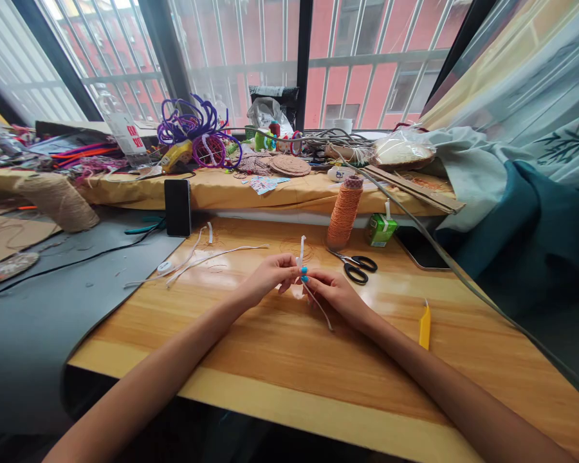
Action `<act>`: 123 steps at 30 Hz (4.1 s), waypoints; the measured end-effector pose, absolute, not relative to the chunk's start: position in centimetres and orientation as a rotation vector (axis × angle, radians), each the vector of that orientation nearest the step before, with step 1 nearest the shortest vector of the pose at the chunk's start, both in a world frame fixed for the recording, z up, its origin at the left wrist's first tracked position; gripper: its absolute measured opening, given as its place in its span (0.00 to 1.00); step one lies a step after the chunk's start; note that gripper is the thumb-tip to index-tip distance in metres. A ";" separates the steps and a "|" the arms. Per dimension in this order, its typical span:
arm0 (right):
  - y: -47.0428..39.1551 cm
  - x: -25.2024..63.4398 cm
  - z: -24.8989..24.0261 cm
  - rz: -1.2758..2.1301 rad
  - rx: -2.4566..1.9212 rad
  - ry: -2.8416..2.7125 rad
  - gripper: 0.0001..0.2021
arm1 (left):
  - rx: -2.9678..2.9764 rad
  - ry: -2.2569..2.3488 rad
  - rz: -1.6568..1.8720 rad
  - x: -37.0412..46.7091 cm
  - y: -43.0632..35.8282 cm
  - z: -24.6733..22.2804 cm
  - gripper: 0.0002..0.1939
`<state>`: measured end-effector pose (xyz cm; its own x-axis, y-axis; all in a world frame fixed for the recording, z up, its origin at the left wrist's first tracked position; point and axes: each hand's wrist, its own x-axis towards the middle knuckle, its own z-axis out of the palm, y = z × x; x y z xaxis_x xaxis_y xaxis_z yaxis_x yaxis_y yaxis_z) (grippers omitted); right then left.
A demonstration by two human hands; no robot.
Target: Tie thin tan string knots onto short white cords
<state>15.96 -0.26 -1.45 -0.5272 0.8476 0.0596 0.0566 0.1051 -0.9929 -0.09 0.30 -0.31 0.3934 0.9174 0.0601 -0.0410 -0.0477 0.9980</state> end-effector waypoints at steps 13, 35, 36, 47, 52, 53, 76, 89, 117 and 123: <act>0.0 16.1 -1.5 1.454 -0.974 -1.783 0.12 | 1.260 0.864 0.932 -0.2 0.8 -0.6 0.14; -0.1 15.9 -1.4 1.555 -0.935 -1.765 0.12 | 1.295 0.838 0.996 -0.5 1.1 -0.8 0.12; -0.1 15.9 -1.4 1.551 -0.937 -1.776 0.12 | 1.292 0.838 0.993 -0.5 1.1 -0.8 0.12; 0.1 16.1 -1.8 1.577 -0.913 -1.774 0.13 | 1.130 0.889 0.993 -0.4 1.2 -1.1 0.08; 0.1 16.0 -1.7 1.608 -0.880 -1.720 0.12 | 1.046 0.880 1.031 -0.5 1.5 -1.3 0.09; 0.1 16.0 -1.7 1.614 -0.879 -1.699 0.12 | 1.043 0.874 1.043 -0.5 1.5 -1.3 0.09; 0.3 15.6 -1.6 1.658 -0.873 -1.490 0.11 | 0.941 0.773 1.086 -0.3 1.3 -0.9 0.12; 0.2 15.9 -1.5 1.704 -0.871 -1.511 0.11 | 1.151 0.877 1.125 -0.1 1.0 -1.1 0.13; 0.5 16.0 -1.5 1.725 -0.938 -1.696 0.12 | 1.263 0.963 1.001 -0.2 1.0 -1.2 0.13; 0.5 16.2 -1.1 1.799 -0.950 -1.574 0.14 | 1.314 0.960 0.981 -0.4 1.0 -0.9 0.13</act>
<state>16.24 0.52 -1.09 -0.5913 0.7931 -0.1463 0.0396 -0.1526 -0.9875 -0.35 0.97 -0.86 0.3091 0.9510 -0.0058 -0.0262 0.0146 0.9995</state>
